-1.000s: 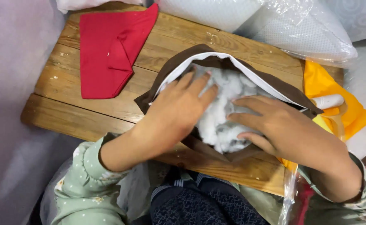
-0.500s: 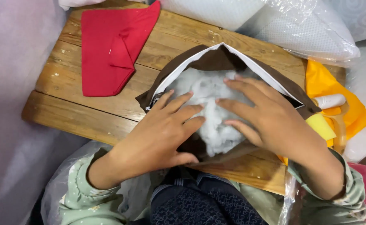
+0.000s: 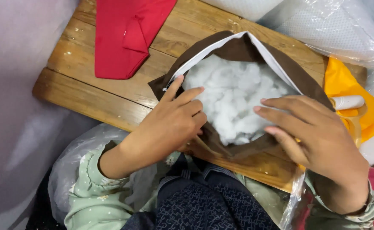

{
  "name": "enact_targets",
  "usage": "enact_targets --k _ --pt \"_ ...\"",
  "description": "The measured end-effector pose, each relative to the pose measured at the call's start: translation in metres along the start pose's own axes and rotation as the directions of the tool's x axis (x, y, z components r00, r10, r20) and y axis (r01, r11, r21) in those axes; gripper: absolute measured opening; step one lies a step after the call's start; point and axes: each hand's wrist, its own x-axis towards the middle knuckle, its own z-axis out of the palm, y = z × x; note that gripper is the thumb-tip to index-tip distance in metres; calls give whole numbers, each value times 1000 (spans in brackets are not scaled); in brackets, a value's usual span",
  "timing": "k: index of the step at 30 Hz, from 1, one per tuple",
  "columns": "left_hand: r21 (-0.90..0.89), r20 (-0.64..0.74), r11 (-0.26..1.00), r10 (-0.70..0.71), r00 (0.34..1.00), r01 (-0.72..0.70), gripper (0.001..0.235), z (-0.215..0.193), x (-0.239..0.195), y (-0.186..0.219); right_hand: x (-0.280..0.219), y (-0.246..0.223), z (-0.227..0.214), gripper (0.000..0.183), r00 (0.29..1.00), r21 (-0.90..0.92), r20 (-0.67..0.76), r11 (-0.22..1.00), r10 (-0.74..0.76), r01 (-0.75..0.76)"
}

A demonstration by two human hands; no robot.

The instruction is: The person stuffs white cotton-like material into a brown fabric pouch. They repeatedly reach into a plastic bag to grab handfuls of the material, fluff it, and push it into the pouch opening, occasionally adjusting the pouch on the wooden table.

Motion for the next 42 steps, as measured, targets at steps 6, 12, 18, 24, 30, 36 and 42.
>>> enact_targets --k 6,12,18,24,30,36,42 --pt "124 -175 987 -74 982 97 23 16 -10 2 -18 21 24 23 995 -162 -9 981 103 -103" --pt "-210 -490 976 -158 857 60 20 -5 -65 17 -59 2 44 23 912 -38 -394 994 -110 103" --pt "-350 -486 899 -415 770 263 13 -8 -151 36 -7 -88 102 15 899 433 -416 839 -138 329" --pt "-341 -123 654 -743 658 675 4 23 -228 56 45 -128 237 11 963 718 -222 642 -154 268" --pt "-59 505 317 -808 303 946 24 235 -303 79 91 -160 397 17 894 699 291 714 -340 44" --pt "-11 504 278 -828 246 961 34 226 -322 93 119 -207 450 62 753 437 574 898 -320 49" --pt "-107 263 96 -957 121 990 42 214 -357 79 77 -178 595 47 666 294 674 943 -320 156"
